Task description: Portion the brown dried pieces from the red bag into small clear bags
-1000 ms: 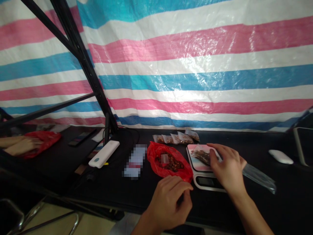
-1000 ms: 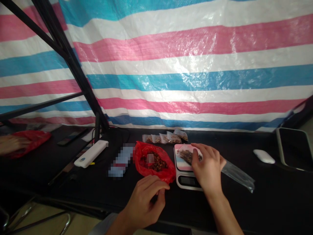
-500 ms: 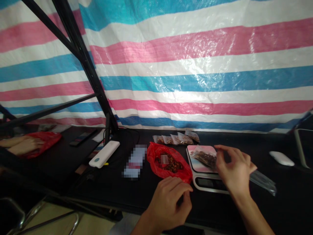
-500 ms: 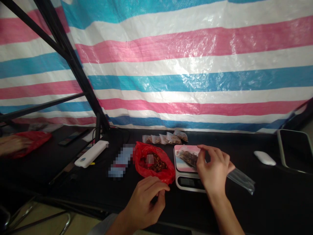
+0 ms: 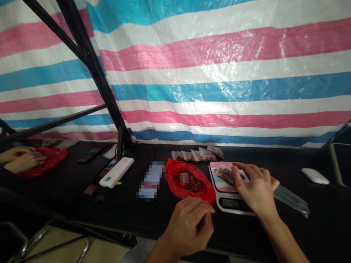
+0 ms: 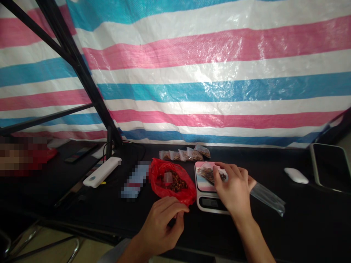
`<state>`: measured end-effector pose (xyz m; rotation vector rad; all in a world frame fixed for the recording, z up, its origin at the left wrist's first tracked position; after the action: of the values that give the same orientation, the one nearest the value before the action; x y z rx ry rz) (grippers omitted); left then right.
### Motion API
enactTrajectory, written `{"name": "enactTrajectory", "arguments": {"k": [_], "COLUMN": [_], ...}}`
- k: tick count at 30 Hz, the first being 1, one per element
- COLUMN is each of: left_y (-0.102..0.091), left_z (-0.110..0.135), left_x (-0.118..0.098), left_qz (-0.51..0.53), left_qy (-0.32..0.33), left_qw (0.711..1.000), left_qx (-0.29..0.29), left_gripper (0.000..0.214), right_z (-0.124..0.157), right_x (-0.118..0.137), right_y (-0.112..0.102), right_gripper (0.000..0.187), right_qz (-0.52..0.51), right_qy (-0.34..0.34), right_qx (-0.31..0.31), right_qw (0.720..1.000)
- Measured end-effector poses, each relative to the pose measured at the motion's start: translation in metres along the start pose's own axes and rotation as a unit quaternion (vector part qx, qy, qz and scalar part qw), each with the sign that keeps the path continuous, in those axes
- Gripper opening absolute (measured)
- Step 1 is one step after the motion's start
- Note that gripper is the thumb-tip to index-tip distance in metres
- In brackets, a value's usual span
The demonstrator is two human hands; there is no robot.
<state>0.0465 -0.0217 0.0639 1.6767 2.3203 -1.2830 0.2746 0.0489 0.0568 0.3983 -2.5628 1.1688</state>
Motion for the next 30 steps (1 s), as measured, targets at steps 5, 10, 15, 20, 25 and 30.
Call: {"name": "enactTrajectory", "arguments": {"k": [5, 10, 15, 20, 25, 30], "left_y": [0.002, 0.008, 0.018, 0.027, 0.018, 0.002], "left_z": [-0.001, -0.002, 0.000, 0.002, -0.002, -0.002], "left_x": [-0.003, 0.003, 0.016, 0.030, 0.034, 0.039], "left_qz": [0.008, 0.048, 0.058, 0.133, 0.209, 0.180], "left_qy": [-0.010, -0.108, -0.241, -0.320, -0.314, -0.319], "left_qw": [1.000, 0.991, 0.960, 0.921, 0.902, 0.908], "left_qx": [0.003, -0.060, -0.130, -0.176, -0.210, -0.202], "left_gripper": [0.021, 0.022, 0.030, 0.044, 0.042, 0.042], "right_z": [0.000, -0.003, 0.007, 0.024, 0.032, 0.024], "right_x": [-0.003, 0.008, 0.052, 0.093, 0.103, 0.089], "right_y": [0.005, 0.005, 0.007, 0.012, 0.020, 0.025], "right_gripper": [0.045, 0.046, 0.026, 0.013, 0.021, 0.026], "right_qz": [0.002, -0.126, -0.327, -0.343, -0.412, -0.354], "right_qy": [-0.010, 0.062, 0.039, -0.043, -0.001, 0.004], "right_qx": [0.038, 0.008, 0.041, 0.124, 0.176, 0.153], "right_qw": [0.999, 0.990, 0.943, 0.930, 0.894, 0.923]}}
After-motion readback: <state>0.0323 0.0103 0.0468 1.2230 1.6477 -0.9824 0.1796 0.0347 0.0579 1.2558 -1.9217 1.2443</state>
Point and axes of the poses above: each hand's wrist, its own z-axis away from the middle knuckle, its own y-axis out of the palm, x = y × z, the point moved 2 cm from there along -z, towards the middle knuckle, and after that the axes turned 5 degrees about x, right-handed, at the moved point
